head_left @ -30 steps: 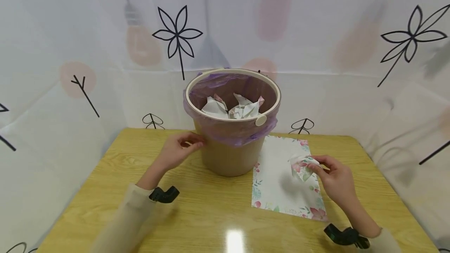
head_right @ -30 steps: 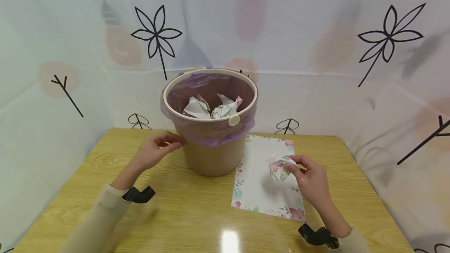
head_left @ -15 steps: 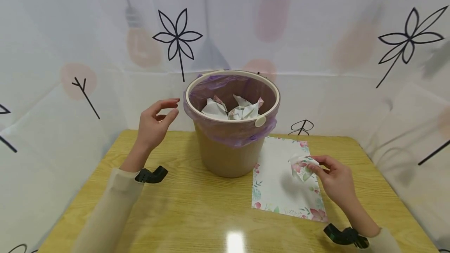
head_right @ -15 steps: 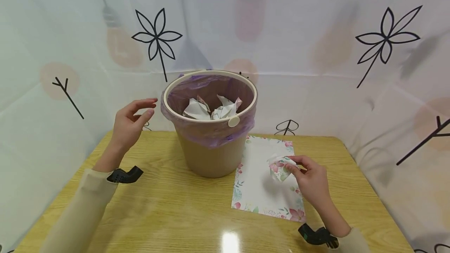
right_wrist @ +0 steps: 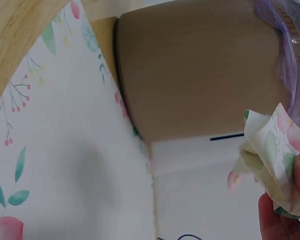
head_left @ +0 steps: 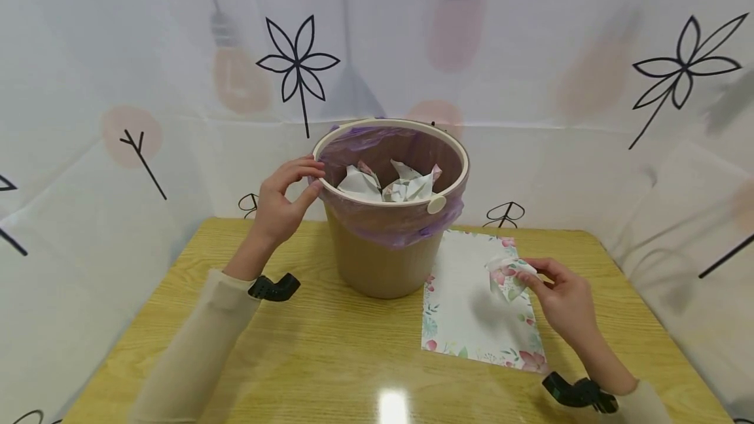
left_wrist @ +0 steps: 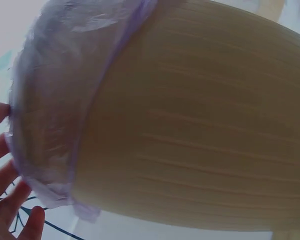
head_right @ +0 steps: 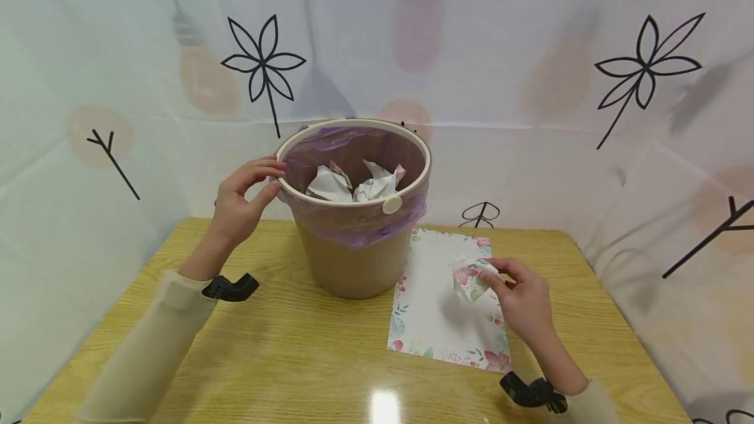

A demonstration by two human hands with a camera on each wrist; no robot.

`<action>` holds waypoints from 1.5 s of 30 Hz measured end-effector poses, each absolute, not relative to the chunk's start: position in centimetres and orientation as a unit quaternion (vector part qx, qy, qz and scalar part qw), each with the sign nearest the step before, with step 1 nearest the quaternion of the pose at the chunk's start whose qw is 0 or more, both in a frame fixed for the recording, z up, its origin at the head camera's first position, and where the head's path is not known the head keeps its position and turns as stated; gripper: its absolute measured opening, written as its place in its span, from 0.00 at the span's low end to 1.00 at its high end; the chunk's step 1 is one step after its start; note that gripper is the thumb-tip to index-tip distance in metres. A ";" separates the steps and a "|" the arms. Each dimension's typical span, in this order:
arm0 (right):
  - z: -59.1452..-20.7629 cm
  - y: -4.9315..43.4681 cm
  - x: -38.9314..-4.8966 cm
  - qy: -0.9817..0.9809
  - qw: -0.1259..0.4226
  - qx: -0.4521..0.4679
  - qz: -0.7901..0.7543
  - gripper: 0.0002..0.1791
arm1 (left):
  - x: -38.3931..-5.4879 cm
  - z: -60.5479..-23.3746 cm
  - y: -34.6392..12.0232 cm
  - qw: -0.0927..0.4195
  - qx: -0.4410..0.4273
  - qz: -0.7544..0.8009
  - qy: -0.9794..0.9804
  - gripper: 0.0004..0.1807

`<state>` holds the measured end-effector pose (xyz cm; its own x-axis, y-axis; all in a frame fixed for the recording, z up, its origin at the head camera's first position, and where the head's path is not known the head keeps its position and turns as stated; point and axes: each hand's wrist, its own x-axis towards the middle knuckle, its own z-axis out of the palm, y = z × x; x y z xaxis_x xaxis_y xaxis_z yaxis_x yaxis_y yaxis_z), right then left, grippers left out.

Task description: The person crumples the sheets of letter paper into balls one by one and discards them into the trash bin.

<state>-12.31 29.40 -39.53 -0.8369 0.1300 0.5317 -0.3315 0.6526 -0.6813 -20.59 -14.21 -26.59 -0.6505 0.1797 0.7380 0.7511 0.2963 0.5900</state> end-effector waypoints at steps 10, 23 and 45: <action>-38.0 29.6 -13.3 -0.866 0.265 0.046 0.422 0.10 | -20.3 -27.0 -13.7 0.294 -0.293 -0.537 -0.734 0.09; -31.6 29.7 -16.5 -0.843 0.274 0.116 0.447 0.10 | -20.1 -27.1 -13.8 0.289 -0.292 -0.540 -0.735 0.10; -21.7 27.5 -21.4 -0.868 0.243 0.143 0.408 0.15 | -20.1 -27.1 -13.7 0.290 -0.294 -0.536 -0.736 0.10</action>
